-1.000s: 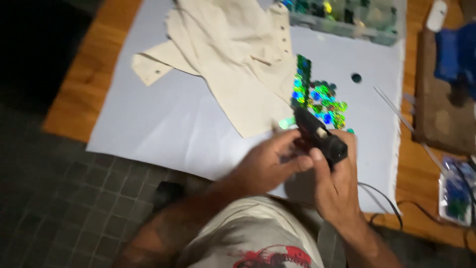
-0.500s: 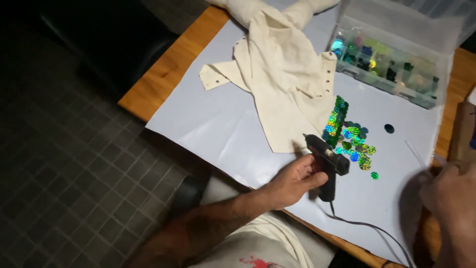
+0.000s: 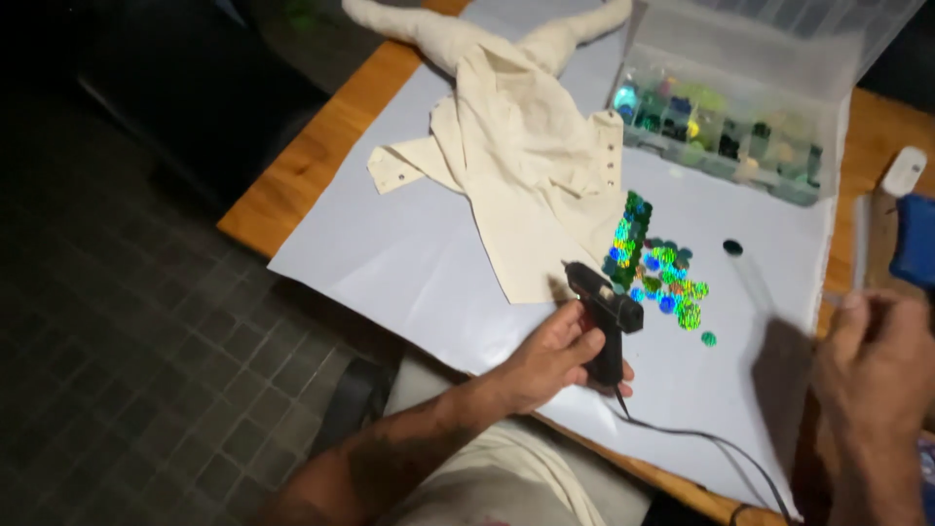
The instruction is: Decorating a white garment by applying hot glue and attaching green and blue sequins.
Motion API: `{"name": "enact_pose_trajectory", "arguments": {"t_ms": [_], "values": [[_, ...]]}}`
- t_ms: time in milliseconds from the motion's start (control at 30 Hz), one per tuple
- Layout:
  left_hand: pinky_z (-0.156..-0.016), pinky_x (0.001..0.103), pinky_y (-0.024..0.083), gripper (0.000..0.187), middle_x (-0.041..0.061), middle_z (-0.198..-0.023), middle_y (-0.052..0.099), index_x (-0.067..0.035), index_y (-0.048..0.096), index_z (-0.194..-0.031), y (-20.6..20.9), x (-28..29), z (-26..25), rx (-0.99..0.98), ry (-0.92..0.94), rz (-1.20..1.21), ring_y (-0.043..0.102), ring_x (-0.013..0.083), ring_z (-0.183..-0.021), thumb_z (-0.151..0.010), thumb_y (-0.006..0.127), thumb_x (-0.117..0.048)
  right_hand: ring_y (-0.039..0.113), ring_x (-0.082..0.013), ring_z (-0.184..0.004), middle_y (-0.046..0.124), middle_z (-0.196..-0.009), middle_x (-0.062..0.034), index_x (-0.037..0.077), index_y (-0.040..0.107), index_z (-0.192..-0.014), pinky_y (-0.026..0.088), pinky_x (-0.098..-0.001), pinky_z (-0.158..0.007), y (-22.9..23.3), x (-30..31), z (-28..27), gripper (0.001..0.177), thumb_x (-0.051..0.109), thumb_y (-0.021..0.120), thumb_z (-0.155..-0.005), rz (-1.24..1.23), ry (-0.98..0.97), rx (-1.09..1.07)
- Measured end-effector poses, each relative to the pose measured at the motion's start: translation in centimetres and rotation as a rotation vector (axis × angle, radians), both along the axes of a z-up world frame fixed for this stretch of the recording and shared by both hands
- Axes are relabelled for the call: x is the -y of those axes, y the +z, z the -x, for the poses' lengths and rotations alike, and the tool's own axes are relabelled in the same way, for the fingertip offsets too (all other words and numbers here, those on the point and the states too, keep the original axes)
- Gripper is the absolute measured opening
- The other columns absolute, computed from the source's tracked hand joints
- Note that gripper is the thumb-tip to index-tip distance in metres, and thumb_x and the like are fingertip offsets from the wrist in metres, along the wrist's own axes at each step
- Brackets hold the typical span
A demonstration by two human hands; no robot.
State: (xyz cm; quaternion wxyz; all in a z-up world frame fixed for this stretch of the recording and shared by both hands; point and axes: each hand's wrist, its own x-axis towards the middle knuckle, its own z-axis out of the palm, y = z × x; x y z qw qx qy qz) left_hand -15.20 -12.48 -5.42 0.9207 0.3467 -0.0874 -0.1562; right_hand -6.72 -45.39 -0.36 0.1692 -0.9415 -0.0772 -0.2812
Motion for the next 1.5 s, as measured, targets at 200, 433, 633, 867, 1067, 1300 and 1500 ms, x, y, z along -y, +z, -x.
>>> {"name": "enact_pose_trajectory", "arguments": {"t_ms": [200, 433, 633, 867, 1067, 1300, 1500], "values": [[-0.081, 0.059, 0.062, 0.050, 0.016, -0.140, 0.045, -0.002, 0.036, -0.144, 1.7, -0.4, 0.3, 0.039, -0.012, -0.036, 0.064, 0.0355, -0.101, -0.105, 0.055, -0.026, 0.060, -0.0302, -0.073, 0.066, -0.102, -0.0228, -0.011, 0.044, -0.119, 0.048, -0.0396, -0.069, 2.5, -3.6, 5.3, 0.027, 0.007, 0.034, -0.137, -0.416, 0.038, -0.033], [-0.081, 0.061, 0.063, 0.053, 0.016, -0.131, 0.044, -0.002, 0.038, -0.144, 0.4, 0.0, -0.2, -0.010, -0.007, -0.015, 0.067, 0.0358, -0.098, -0.102, 0.061, -0.025, 0.061, -0.0341, -0.089, 0.059, -0.098, -0.0236, -0.014, 0.054, -0.110, 0.050, -0.0432, -0.090, 1.6, -1.4, 9.1, 0.030, -0.004, 0.045, -0.137, -0.361, 0.027, 0.125], [-0.081, 0.060, 0.064, 0.043, 0.019, -0.105, 0.060, -0.003, 0.042, -0.138, 0.4, 0.0, 0.0, 0.033, -0.001, -0.025, 0.070, 0.0339, -0.095, -0.105, 0.059, -0.025, 0.065, -0.0262, -0.080, 0.063, -0.098, -0.0201, -0.008, 0.059, -0.131, 0.053, -0.0370, -0.078, 1.2, -1.0, 9.1, 0.009, -0.004, 0.059, -0.122, -0.471, 0.008, -0.023], [-0.077, 0.055, 0.063, 0.036, 0.018, -0.105, 0.058, -0.005, 0.044, -0.135, 0.4, -0.5, 0.4, 0.017, -0.072, 0.096, 0.067, 0.0348, -0.095, -0.107, 0.057, -0.024, 0.065, -0.0238, -0.079, 0.070, -0.094, -0.0164, -0.003, 0.073, -0.114, 0.047, -0.0331, -0.071, 2.5, -3.3, 9.6, 0.021, 0.012, 0.058, -0.117, -0.565, -0.050, -0.229], [-0.078, 0.051, 0.061, 0.043, 0.019, -0.111, 0.056, -0.010, 0.042, -0.143, -0.3, -1.3, 0.3, -0.061, -0.195, 0.231, 0.063, 0.0361, -0.097, -0.107, 0.059, -0.027, 0.073, -0.0249, -0.073, 0.070, -0.099, -0.0231, -0.006, 0.063, -0.117, 0.063, -0.0266, -0.066, 3.3, -8.4, 11.7, 0.012, -0.002, 0.062, -0.106, -1.113, 0.330, -0.161], [-0.073, 0.049, 0.060, 0.038, 0.023, -0.115, 0.061, -0.004, 0.041, -0.139, 0.3, -1.5, 0.3, -0.084, -0.176, 0.234, 0.067, 0.0365, -0.096, -0.109, 0.055, -0.023, 0.073, -0.0360, -0.106, 0.068, -0.112, -0.0270, -0.003, 0.050, -0.114, 0.062, -0.0425, -0.103, 4.9, -15.0, 12.1, 0.009, 0.003, 0.052, -0.107, -0.915, 0.560, -0.144], [-0.073, 0.048, 0.060, 0.041, 0.022, -0.110, 0.063, -0.006, 0.045, -0.138, 0.7, -1.0, 0.6, -0.049, -0.155, 0.161, 0.069, 0.0353, -0.094, -0.106, 0.061, -0.026, 0.075, -0.0278, -0.107, 0.075, -0.113, -0.0169, -0.001, 0.060, -0.113, 0.058, -0.0346, -0.095, 7.0, -16.1, 11.6, 0.011, 0.006, 0.055, -0.106, -0.491, 0.429, -0.136]]}}
